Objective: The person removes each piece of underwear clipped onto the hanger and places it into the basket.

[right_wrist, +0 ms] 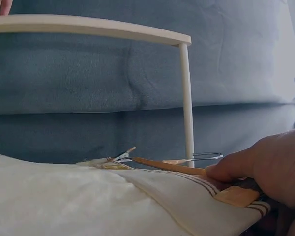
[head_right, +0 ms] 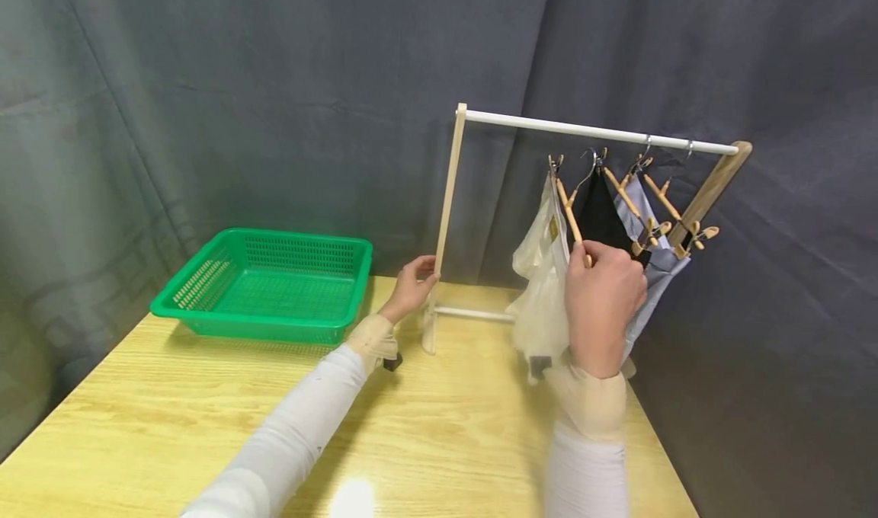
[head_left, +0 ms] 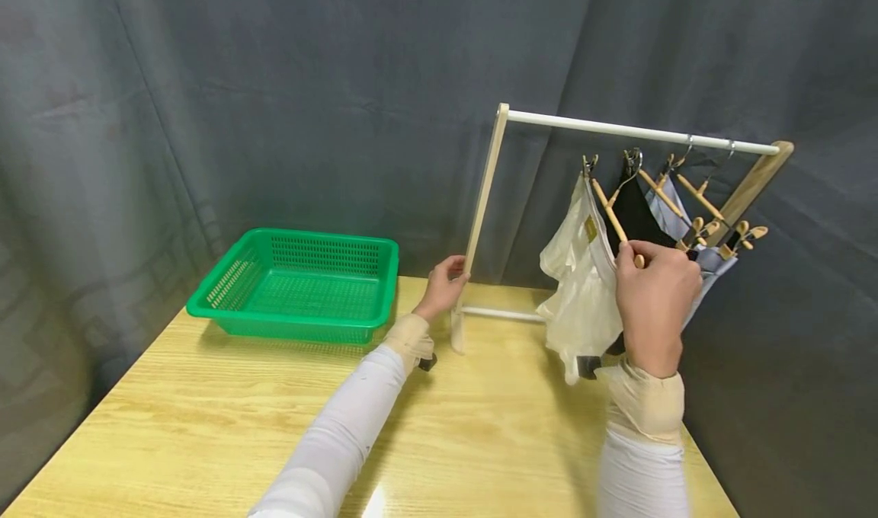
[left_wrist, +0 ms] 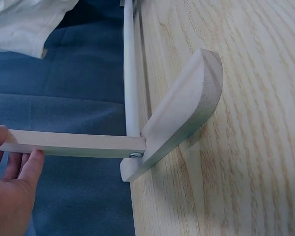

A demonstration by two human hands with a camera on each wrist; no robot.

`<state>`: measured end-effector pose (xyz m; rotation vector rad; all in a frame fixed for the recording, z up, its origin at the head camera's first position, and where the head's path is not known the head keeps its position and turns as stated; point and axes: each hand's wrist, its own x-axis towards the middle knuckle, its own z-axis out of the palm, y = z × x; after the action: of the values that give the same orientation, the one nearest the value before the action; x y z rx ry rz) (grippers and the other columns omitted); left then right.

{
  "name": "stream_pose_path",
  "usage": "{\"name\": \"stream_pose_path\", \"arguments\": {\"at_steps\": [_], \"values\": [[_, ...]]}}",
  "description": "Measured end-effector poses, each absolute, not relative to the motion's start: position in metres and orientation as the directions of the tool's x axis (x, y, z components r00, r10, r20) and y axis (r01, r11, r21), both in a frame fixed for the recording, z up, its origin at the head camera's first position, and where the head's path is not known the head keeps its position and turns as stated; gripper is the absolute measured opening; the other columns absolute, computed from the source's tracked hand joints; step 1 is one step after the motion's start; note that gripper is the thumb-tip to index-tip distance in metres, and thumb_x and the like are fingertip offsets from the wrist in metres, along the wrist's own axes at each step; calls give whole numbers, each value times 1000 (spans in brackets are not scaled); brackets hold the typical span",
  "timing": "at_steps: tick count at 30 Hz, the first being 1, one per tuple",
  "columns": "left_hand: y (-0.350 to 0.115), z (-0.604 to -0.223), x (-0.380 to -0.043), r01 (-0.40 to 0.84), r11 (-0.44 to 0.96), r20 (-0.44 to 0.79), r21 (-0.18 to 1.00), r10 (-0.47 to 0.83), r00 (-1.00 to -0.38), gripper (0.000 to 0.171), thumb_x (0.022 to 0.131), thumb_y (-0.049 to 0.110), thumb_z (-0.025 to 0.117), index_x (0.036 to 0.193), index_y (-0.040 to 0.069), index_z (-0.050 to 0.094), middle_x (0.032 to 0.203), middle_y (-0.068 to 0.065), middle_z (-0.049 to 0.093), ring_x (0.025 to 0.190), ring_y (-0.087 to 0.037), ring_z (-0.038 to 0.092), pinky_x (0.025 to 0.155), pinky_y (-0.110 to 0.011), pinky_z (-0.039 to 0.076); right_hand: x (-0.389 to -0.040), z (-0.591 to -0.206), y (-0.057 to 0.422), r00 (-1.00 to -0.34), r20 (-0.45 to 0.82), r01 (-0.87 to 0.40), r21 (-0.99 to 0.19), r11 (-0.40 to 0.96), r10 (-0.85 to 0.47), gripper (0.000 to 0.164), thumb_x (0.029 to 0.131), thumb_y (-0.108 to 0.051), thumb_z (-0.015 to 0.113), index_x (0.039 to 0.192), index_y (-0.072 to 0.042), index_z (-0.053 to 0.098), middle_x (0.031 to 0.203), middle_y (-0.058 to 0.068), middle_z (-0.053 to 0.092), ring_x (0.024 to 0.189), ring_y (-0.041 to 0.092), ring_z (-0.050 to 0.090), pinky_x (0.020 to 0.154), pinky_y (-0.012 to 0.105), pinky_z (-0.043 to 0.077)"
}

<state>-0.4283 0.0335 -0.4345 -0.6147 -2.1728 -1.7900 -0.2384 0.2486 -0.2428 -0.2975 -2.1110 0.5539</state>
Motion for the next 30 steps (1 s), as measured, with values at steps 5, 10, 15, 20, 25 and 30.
{"name": "stream_pose_path", "arguments": {"at_steps": [5, 10, 15, 20, 25, 30], "values": [[33, -436, -429, 483, 170, 461, 859, 156, -874, 33, 89, 2, 59, 122, 0, 55, 115, -14, 60, 106, -26, 58, 95, -43, 45, -228, -258, 248, -603, 664, 27, -538, 843, 443, 30, 91, -29, 57, 97, -5, 75, 78, 17, 69, 74, 34, 57, 69, 48, 37], [33, -437, -428, 468, 187, 442, 863, 167, -881, 34, 90, 6, 59, 123, 1, 55, 113, -14, 61, 105, -25, 57, 94, -37, 46, -217, -268, 250, -629, 623, 44, -568, 822, 465, 30, 89, -31, 59, 97, -7, 75, 81, 17, 69, 77, 33, 56, 71, 49, 37], [32, -441, -428, 471, 197, 444, 860, 167, -880, 32, 91, 7, 59, 122, 1, 56, 110, -14, 61, 102, -26, 58, 93, -39, 46, -204, -273, 256, -681, 566, 94, -561, 822, 464, 26, 87, -29, 62, 93, -9, 76, 77, 15, 69, 75, 30, 54, 63, 41, 35], [30, -443, -428, 476, 187, 452, 859, 158, -878, 31, 91, 7, 59, 121, 1, 56, 111, -14, 61, 102, -27, 58, 93, -41, 46, -195, -277, 261, -753, 505, 117, -528, 841, 421, 20, 84, -26, 64, 89, -11, 77, 72, 10, 68, 70, 24, 49, 55, 34, 33], [31, -443, -427, 469, 172, 445, 867, 159, -881, 31, 90, 6, 59, 121, 1, 56, 110, -14, 61, 102, -27, 57, 94, -43, 45, -187, -277, 263, -825, 459, 63, -504, 861, 329, 19, 84, -27, 66, 88, -12, 77, 70, 6, 67, 66, 20, 44, 49, 31, 33], [32, -441, -425, 469, 208, 445, 858, 156, -882, 30, 91, 7, 59, 120, 1, 57, 109, -12, 62, 101, -24, 58, 93, -35, 46, -177, -277, 264, -866, 439, -4, -488, 873, 241, 20, 84, -32, 68, 87, -14, 77, 70, 2, 67, 64, 16, 45, 45, 28, 34]]}}
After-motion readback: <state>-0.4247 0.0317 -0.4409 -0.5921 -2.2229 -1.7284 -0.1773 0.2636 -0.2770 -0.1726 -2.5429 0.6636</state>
